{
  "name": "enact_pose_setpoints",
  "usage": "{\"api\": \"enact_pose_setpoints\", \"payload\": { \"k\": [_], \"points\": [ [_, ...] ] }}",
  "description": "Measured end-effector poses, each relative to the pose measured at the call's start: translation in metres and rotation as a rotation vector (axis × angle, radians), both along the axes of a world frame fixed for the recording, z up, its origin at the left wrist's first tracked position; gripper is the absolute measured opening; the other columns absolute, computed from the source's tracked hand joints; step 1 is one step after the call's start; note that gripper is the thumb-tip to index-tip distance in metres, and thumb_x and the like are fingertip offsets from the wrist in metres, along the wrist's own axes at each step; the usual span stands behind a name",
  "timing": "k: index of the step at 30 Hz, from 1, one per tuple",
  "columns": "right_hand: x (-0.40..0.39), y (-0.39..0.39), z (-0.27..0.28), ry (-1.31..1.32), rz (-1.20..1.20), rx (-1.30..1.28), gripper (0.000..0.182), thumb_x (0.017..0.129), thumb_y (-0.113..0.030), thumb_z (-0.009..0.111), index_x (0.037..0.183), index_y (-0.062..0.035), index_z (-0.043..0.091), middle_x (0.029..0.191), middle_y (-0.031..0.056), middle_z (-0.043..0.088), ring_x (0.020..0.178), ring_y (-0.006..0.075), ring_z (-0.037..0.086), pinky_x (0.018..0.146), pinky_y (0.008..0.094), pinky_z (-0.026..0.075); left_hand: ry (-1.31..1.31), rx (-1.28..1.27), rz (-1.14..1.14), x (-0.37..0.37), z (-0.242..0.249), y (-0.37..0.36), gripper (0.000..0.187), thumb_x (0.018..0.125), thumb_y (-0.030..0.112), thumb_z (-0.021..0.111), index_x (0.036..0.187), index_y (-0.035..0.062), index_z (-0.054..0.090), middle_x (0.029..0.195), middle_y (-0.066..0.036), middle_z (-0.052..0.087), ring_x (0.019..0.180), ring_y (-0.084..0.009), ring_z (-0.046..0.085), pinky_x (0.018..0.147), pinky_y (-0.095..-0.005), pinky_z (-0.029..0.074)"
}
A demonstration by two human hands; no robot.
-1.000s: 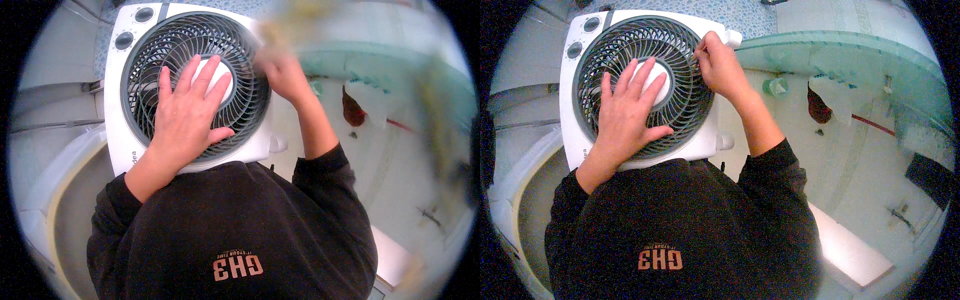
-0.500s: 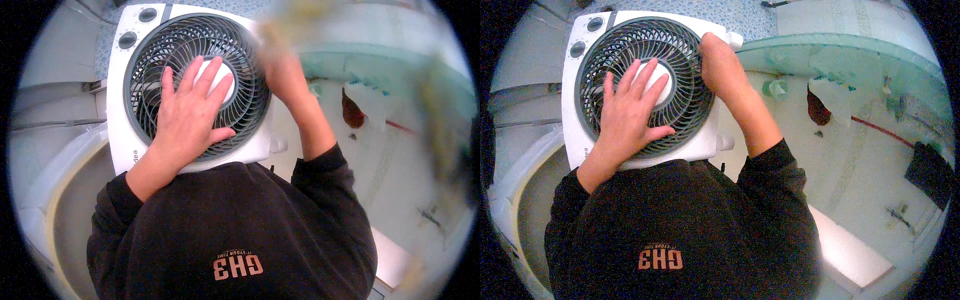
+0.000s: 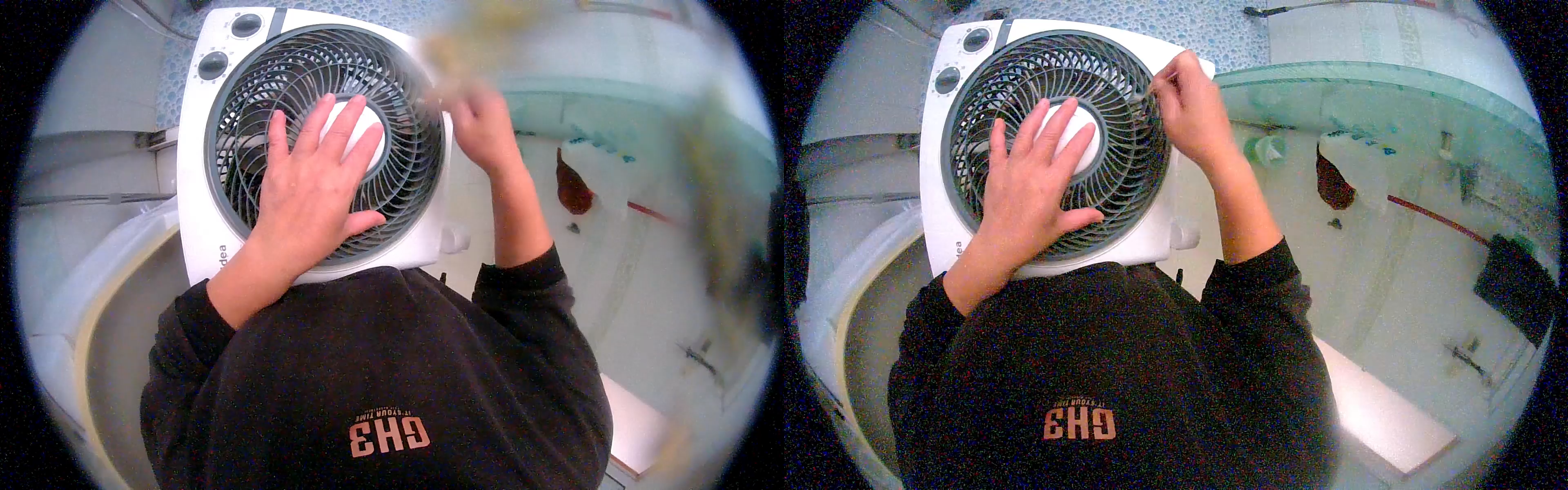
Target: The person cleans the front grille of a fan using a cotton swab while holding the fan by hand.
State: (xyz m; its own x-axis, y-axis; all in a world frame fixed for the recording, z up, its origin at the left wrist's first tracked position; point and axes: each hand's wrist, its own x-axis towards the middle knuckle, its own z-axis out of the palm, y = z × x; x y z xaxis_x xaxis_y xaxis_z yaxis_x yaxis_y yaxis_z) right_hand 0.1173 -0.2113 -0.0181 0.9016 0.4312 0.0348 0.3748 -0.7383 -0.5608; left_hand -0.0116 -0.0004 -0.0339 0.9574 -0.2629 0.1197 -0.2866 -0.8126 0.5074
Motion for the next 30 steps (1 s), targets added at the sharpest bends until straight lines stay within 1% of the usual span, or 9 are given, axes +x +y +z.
{"api": "enact_pose_setpoints", "payload": {
  "k": [2,7,10,11,13,17,20,24,30],
  "points": [
    [0.002,0.003,0.004,-0.008,-0.051,0.052,0.012,0.093,-0.01,0.059,0.095,-0.0022,0.05,0.084,0.0188,0.067,0.076,0.0327,0.068,0.068,0.04,0.052,-0.005,0.003,0.001,0.0,0.0,0.001,0.098,0.053,0.043,0.088,0.139,0.015,0.049,0.153,-0.011,0.035,0.141,-0.0334,0.031,0.109,-0.0655,0.024],
    [0.013,0.005,-0.014,-0.114,0.067,-0.059,0.013,0.091,-0.01,0.061,0.094,-0.0022,0.051,0.083,0.0216,0.067,0.079,0.0387,0.067,0.068,0.042,0.052,-0.01,0.0,0.007,0.0,0.002,0.001,0.098,0.054,0.044,0.088,0.139,0.0155,0.049,0.153,-0.01,0.036,0.141,-0.0333,0.031,0.11,-0.0651,0.024],
    [0.017,0.003,-0.012,-0.148,0.118,-0.103,0.012,0.089,-0.01,0.063,0.092,-0.0027,0.054,0.08,0.0216,0.066,0.078,0.0412,0.066,0.067,0.0432,0.052,-0.013,-0.002,0.008,0.0,0.002,0.002,0.099,0.054,0.045,0.088,0.139,0.0156,0.048,0.152,-0.011,0.035,0.141,-0.0333,0.031,0.109,-0.0647,0.025],
    [0.018,0.002,-0.009,-0.148,0.131,-0.108,0.011,0.088,-0.01,0.064,0.091,-0.0029,0.055,0.079,0.0215,0.066,0.078,0.042,0.066,0.066,0.0436,0.052,-0.034,-0.013,0.014,0.0,0.002,0.002,0.095,0.055,0.043,0.088,0.137,0.0143,0.05,0.151,-0.011,0.038,0.14,-0.0328,0.033,0.109,-0.0641,0.026],
    [0.019,0.003,0.0,-0.118,0.16,-0.132,0.011,0.087,-0.01,0.065,0.088,-0.0034,0.057,0.077,0.0204,0.066,0.075,0.0403,0.067,0.065,0.0429,0.052,-0.076,-0.036,0.025,-0.001,0.001,0.0,0.087,0.056,0.04,0.088,0.131,0.0116,0.054,0.147,-0.012,0.042,0.137,-0.0319,0.037,0.107,-0.0631,0.028],
    [0.02,0.006,0.011,-0.089,0.13,-0.093,0.01,0.084,-0.011,0.067,0.086,-0.0037,0.06,0.076,0.0191,0.067,0.071,0.0364,0.068,0.064,0.0405,0.053,-0.083,-0.033,0.032,-0.002,0.0,-0.002,0.086,0.057,0.04,0.088,0.131,0.0114,0.054,0.147,-0.012,0.042,0.137,-0.0316,0.037,0.107,-0.0628,0.028],
    [0.021,0.009,0.011,-0.056,0.173,-0.095,0.011,0.084,-0.011,0.067,0.088,-0.0033,0.06,0.076,0.0185,0.067,0.07,0.0335,0.069,0.064,0.0384,0.054,-0.076,-0.03,0.028,-0.003,0.0,-0.002,0.086,0.057,0.041,0.088,0.131,0.0114,0.054,0.147,-0.011,0.042,0.137,-0.0315,0.037,0.107,-0.0627,0.028],
    [0.026,0.002,-0.005,-0.022,0.147,-0.096,0.011,0.083,-0.01,0.067,0.089,-0.0029,0.061,0.075,0.0185,0.067,0.07,0.033,0.069,0.065,0.0381,0.054,-0.072,-0.036,0.028,-0.003,-0.001,-0.001,0.086,0.057,0.041,0.088,0.131,0.0115,0.054,0.147,-0.011,0.042,0.137,-0.0315,0.037,0.107,-0.0628,0.029],
    [0.023,0.005,0.012,0.011,0.161,-0.255,0.01,0.084,-0.013,0.065,0.09,-0.0041,0.068,0.078,0.0174,0.068,0.073,0.0355,0.068,0.068,0.0415,0.054,-0.075,-0.045,0.029,-0.003,-0.001,-0.001,0.086,0.057,0.041,0.088,0.131,0.0113,0.054,0.147,-0.011,0.042,0.137,-0.0317,0.037,0.107,-0.0631,0.029]
  ]
}}
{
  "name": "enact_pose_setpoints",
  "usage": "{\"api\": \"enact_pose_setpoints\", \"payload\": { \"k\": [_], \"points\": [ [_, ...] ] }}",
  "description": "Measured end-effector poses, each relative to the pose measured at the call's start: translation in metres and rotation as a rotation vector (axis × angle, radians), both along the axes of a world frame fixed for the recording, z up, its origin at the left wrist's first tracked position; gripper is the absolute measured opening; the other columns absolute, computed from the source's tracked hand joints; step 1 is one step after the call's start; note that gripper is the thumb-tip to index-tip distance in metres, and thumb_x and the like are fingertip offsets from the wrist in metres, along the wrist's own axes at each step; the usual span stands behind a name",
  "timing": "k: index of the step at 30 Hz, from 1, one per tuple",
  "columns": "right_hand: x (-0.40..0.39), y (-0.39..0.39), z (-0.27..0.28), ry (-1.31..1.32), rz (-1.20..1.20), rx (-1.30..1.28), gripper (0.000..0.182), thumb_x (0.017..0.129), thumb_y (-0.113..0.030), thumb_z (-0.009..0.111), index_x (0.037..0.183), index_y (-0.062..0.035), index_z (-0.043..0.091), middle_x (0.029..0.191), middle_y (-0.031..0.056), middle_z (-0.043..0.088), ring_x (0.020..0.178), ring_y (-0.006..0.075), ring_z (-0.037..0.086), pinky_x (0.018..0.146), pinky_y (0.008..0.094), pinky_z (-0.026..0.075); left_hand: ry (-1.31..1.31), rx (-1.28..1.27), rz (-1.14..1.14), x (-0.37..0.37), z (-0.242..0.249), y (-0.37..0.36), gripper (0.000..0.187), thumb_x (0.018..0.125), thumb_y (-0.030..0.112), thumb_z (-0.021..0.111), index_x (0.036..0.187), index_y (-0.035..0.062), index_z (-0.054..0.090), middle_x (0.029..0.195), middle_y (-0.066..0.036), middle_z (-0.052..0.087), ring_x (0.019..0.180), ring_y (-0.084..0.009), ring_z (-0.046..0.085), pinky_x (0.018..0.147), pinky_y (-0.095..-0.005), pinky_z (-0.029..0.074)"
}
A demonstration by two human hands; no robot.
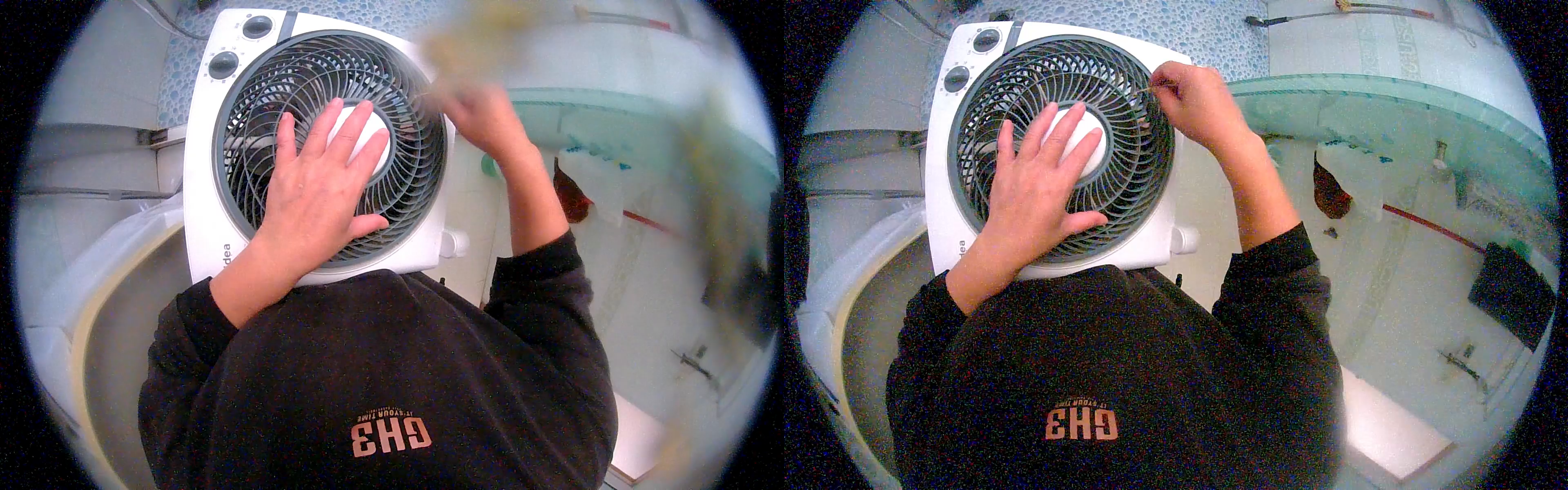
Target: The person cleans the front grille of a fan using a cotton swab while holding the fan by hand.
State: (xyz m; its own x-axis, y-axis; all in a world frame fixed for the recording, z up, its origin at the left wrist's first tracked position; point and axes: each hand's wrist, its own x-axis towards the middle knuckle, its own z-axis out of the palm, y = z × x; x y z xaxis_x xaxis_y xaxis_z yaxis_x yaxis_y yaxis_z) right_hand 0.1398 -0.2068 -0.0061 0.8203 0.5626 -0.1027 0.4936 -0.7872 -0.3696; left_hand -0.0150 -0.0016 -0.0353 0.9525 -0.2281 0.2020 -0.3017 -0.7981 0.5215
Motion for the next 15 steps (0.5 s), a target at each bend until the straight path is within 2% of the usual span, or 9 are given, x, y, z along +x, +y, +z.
{"api": "enact_pose_setpoints", "payload": {
  "k": [5,8,11,15],
  "points": [
    [-0.002,0.0,0.008,-0.117,0.067,-0.22,0.014,0.085,-0.017,0.065,0.089,-0.0048,0.071,0.087,0.0163,0.069,0.08,0.0372,0.066,0.075,0.0448,0.053,0.01,0.005,-0.002,0.001,0.001,0.0,0.086,0.057,0.041,0.088,0.131,0.0111,0.054,0.147,-0.011,0.042,0.137,-0.0318,0.036,0.107,-0.0633,0.029],
    [-0.005,-0.003,0.012,-0.184,0.034,-0.225,0.013,0.084,-0.016,0.066,0.088,-0.0051,0.072,0.089,0.0149,0.068,0.082,0.0367,0.066,0.075,0.0442,0.053,0.014,0.004,-0.003,0.002,0.002,0.001,0.086,0.057,0.041,0.088,0.131,0.0109,0.054,0.147,-0.011,0.042,0.137,-0.032,0.037,0.107,-0.0634,0.029],
    [-0.001,-0.01,0.009,-0.08,-0.023,-0.104,0.012,0.084,-0.015,0.068,0.089,-0.0059,0.072,0.086,0.0129,0.069,0.075,0.0325,0.066,0.07,0.0391,0.053,0.016,-0.002,-0.004,0.003,0.001,0.002,0.087,0.057,0.042,0.088,0.131,0.0109,0.055,0.147,-0.011,0.042,0.137,-0.0322,0.037,0.107,-0.0636,0.029],
    [-0.001,-0.009,0.01,0.141,-0.194,0.095,0.014,0.086,-0.016,0.071,0.092,-0.0036,0.07,0.08,0.008,0.07,0.07,0.0177,0.064,0.065,0.0308,0.052,0.059,0.026,-0.027,0.004,0.002,0.004,0.093,0.056,0.043,0.088,0.136,0.0132,0.05,0.15,-0.012,0.037,0.139,-0.0338,0.034,0.107,-0.0647,0.028]
  ]
}}
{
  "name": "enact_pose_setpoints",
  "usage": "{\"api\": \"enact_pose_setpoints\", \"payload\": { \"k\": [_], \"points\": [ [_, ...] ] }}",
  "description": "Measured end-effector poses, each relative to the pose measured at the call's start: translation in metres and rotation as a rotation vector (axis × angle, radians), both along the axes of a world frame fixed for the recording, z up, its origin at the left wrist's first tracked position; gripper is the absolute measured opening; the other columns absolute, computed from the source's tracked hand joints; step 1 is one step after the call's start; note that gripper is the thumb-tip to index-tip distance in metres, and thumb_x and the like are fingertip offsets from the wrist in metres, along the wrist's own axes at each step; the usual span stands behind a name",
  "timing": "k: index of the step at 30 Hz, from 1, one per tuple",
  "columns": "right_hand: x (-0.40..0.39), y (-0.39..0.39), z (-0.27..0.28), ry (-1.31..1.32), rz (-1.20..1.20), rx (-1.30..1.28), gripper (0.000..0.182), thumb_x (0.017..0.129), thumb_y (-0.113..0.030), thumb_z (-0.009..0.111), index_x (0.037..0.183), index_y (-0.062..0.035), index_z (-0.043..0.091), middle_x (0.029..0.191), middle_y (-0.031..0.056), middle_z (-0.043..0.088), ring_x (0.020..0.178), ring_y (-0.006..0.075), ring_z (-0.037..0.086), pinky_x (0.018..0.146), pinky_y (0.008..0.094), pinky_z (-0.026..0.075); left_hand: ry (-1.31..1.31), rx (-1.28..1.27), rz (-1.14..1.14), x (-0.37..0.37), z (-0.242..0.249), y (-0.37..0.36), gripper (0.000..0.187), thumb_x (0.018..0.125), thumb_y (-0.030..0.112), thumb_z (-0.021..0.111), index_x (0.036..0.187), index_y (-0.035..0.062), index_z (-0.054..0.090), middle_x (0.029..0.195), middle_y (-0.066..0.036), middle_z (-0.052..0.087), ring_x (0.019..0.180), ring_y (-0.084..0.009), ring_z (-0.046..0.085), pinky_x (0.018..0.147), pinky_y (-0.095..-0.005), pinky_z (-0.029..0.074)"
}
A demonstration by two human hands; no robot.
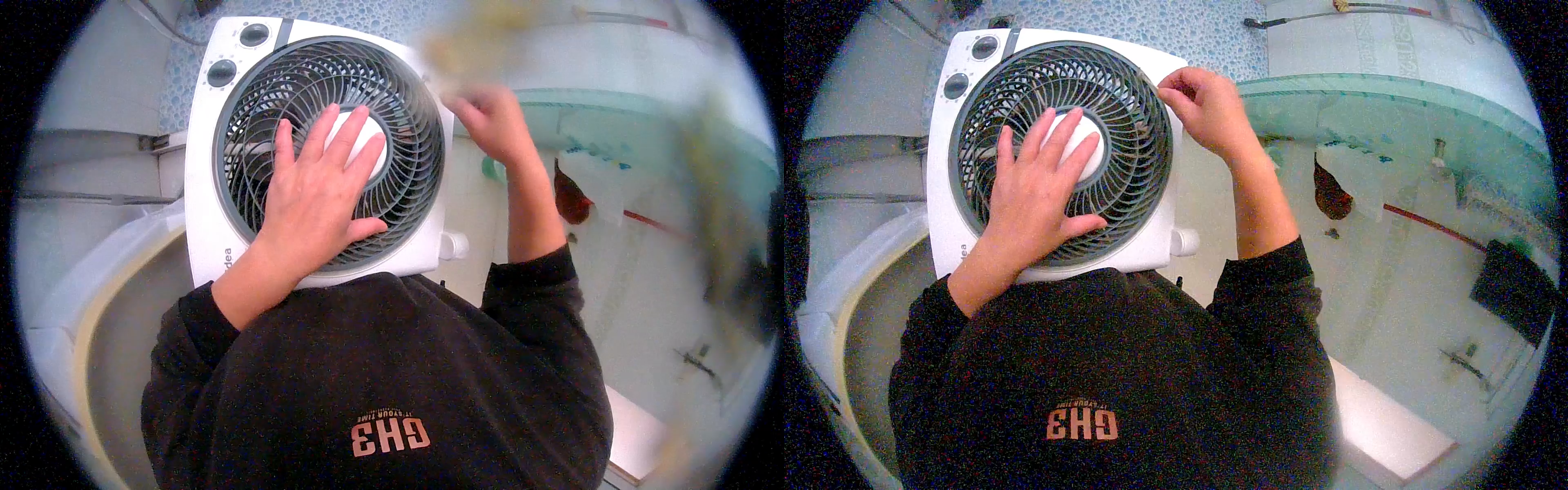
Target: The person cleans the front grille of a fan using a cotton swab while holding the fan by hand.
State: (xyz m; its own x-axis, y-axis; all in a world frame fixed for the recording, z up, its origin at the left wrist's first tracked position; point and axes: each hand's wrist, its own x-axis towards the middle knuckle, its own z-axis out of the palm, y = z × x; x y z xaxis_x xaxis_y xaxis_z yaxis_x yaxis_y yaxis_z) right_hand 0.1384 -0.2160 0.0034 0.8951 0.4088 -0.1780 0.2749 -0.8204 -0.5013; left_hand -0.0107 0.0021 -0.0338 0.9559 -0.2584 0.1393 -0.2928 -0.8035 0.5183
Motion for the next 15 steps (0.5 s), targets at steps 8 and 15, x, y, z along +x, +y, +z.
{"api": "enact_pose_setpoints", "payload": {
  "k": [8,15],
  "points": [
    [-0.001,0.009,-0.022,0.06,-0.064,0.305,0.015,0.086,-0.014,0.071,0.085,-0.0007,0.064,0.077,0.0028,0.069,0.068,0.0076,0.06,0.062,0.025,0.05,0.007,-0.004,-0.005,0.0,0.0,0.002,0.096,0.055,0.043,0.089,0.138,0.0145,0.049,0.152,-0.011,0.035,0.14,-0.0345,0.032,0.107,-0.0653,0.027],
    [0.004,0.008,-0.037,-0.13,0.16,0.252,0.017,0.086,-0.014,0.07,0.079,-0.0015,0.061,0.079,0.0109,0.071,0.068,0.0164,0.067,0.062,0.0315,0.052,-0.031,-0.035,0.017,-0.001,0.0,0.001,0.089,0.056,0.041,0.088,0.133,0.0128,0.052,0.149,-0.011,0.04,0.138,-0.0321,0.035,0.107,-0.0638,0.028]
  ]
}}
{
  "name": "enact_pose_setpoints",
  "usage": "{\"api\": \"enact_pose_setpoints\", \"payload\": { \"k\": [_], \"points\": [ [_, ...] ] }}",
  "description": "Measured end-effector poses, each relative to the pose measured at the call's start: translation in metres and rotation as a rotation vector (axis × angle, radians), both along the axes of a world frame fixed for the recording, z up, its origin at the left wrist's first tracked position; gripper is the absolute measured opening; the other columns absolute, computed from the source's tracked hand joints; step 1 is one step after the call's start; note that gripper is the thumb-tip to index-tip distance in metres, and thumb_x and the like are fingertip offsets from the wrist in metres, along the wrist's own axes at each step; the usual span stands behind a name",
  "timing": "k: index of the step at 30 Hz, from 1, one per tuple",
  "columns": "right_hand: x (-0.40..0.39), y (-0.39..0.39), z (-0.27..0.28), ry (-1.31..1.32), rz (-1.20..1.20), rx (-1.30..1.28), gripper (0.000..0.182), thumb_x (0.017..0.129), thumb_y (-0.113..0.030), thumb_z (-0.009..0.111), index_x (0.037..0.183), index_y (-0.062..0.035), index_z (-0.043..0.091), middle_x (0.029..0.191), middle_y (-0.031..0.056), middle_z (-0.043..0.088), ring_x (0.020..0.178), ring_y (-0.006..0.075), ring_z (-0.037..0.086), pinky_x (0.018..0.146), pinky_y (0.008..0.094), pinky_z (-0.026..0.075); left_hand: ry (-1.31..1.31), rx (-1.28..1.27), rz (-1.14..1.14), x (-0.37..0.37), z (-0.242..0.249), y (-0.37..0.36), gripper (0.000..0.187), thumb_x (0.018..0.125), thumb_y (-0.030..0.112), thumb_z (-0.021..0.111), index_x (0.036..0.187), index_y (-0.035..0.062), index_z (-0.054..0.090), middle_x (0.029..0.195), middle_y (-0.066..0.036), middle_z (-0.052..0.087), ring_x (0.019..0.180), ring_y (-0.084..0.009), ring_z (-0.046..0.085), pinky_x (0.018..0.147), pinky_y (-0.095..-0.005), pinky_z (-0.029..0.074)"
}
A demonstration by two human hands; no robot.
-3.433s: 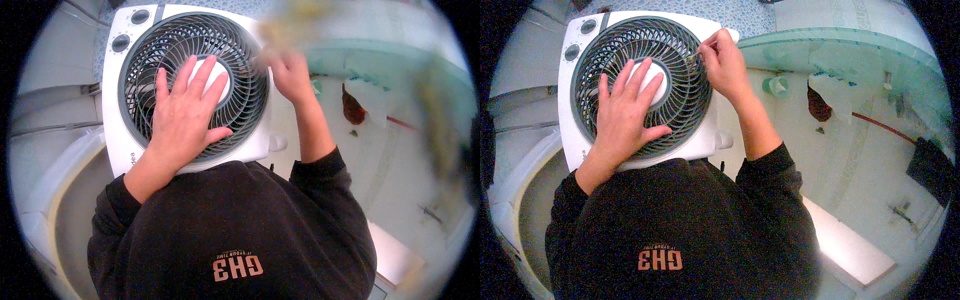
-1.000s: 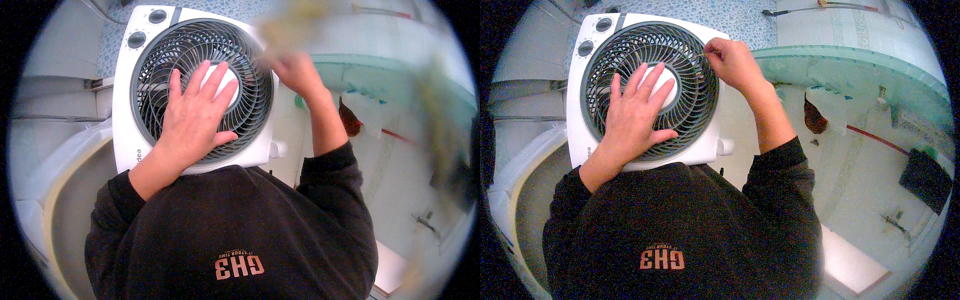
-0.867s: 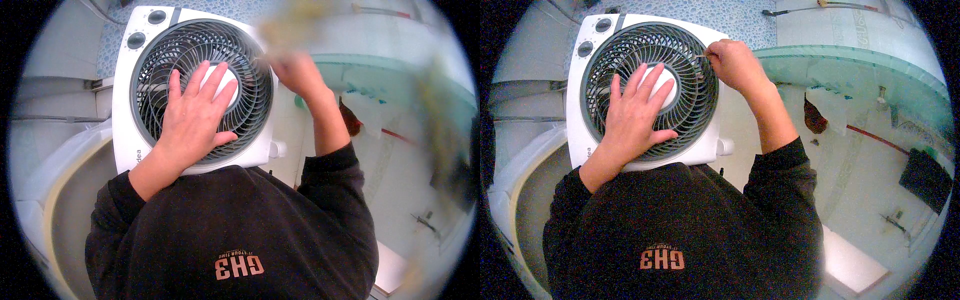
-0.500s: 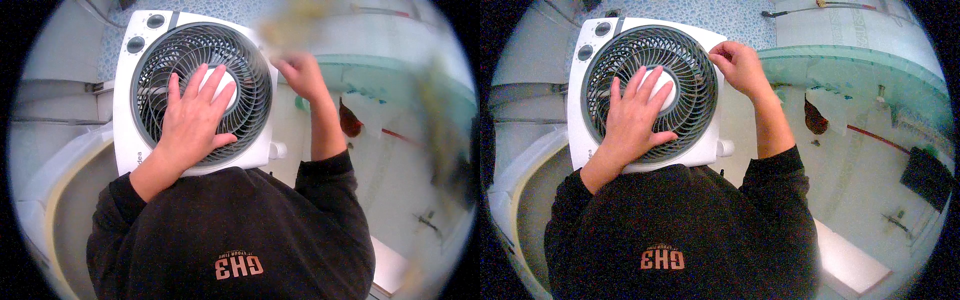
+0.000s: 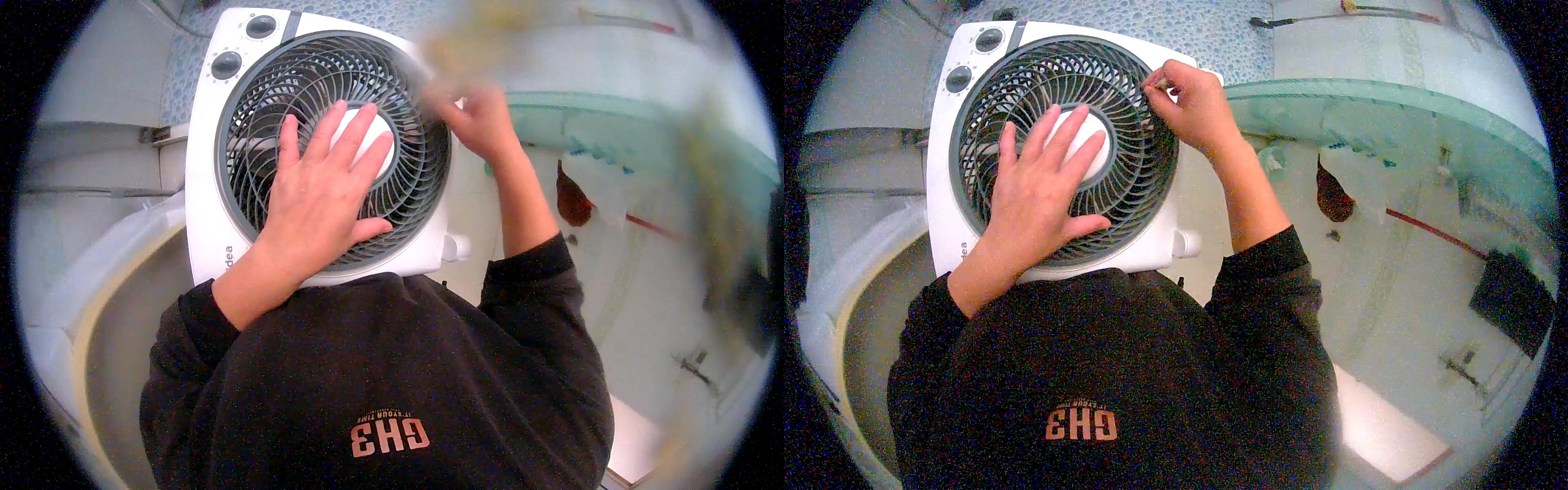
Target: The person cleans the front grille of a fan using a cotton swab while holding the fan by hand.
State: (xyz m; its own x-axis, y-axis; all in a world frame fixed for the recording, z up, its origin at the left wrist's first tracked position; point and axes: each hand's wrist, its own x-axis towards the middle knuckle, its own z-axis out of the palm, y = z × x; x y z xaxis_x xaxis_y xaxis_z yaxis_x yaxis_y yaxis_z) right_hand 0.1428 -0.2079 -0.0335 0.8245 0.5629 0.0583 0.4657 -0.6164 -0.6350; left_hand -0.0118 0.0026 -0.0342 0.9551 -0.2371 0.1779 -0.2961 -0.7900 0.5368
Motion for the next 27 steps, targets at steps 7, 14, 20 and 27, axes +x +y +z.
{"api": "enact_pose_setpoints", "payload": {
  "k": [7,14,20,27],
  "points": [
    [-0.015,0.011,0.02,0.072,-0.062,-0.179,0.017,0.085,-0.013,0.069,0.08,-0.0008,0.059,0.079,0.0156,0.069,0.068,0.0268,0.069,0.061,0.0351,0.052,-0.021,-0.018,-0.002,0.0,0.0,0.003,0.086,0.057,0.041,0.087,0.131,0.0117,0.055,0.147,-0.011,0.043,0.137,-0.0307,0.037,0.108,-0.0628,0.028],
    [-0.012,-0.001,0.001,-0.194,-0.008,-0.166,0.016,0.087,-0.01,0.067,0.081,-0.0007,0.055,0.079,0.0167,0.069,0.07,0.0325,0.068,0.062,0.0373,0.052,0.014,0.025,-0.013,0.0,0.001,0.0,0.093,0.056,0.044,0.087,0.136,0.0135,0.051,0.15,-0.011,0.038,0.139,-0.0325,0.034,0.108,-0.0638,0.027],
    [-0.012,0.007,0.015,-0.062,-0.053,-0.139,0.015,0.088,-0.009,0.065,0.083,-0.0009,0.053,0.079,0.0194,0.067,0.075,0.0376,0.067,0.063,0.0396,0.051,-0.015,0.006,0.006,0.002,0.003,0.002,0.086,0.057,0.041,0.087,0.131,0.0119,0.055,0.147,-0.01,0.043,0.137,-0.0306,0.036,0.107,-0.0623,0.028],
    [-0.021,0.011,0.023,0.043,-0.116,-0.192,0.014,0.088,-0.01,0.064,0.086,-0.0008,0.053,0.081,0.0212,0.067,0.077,0.039,0.067,0.066,0.0414,0.052,0.01,0.023,-0.012,0.001,0.001,0.003,0.092,0.056,0.042,0.088,0.135,0.0137,0.051,0.15,-0.011,0.038,0.139,-0.0324,0.034,0.108,-0.0641,0.027]
  ]
}}
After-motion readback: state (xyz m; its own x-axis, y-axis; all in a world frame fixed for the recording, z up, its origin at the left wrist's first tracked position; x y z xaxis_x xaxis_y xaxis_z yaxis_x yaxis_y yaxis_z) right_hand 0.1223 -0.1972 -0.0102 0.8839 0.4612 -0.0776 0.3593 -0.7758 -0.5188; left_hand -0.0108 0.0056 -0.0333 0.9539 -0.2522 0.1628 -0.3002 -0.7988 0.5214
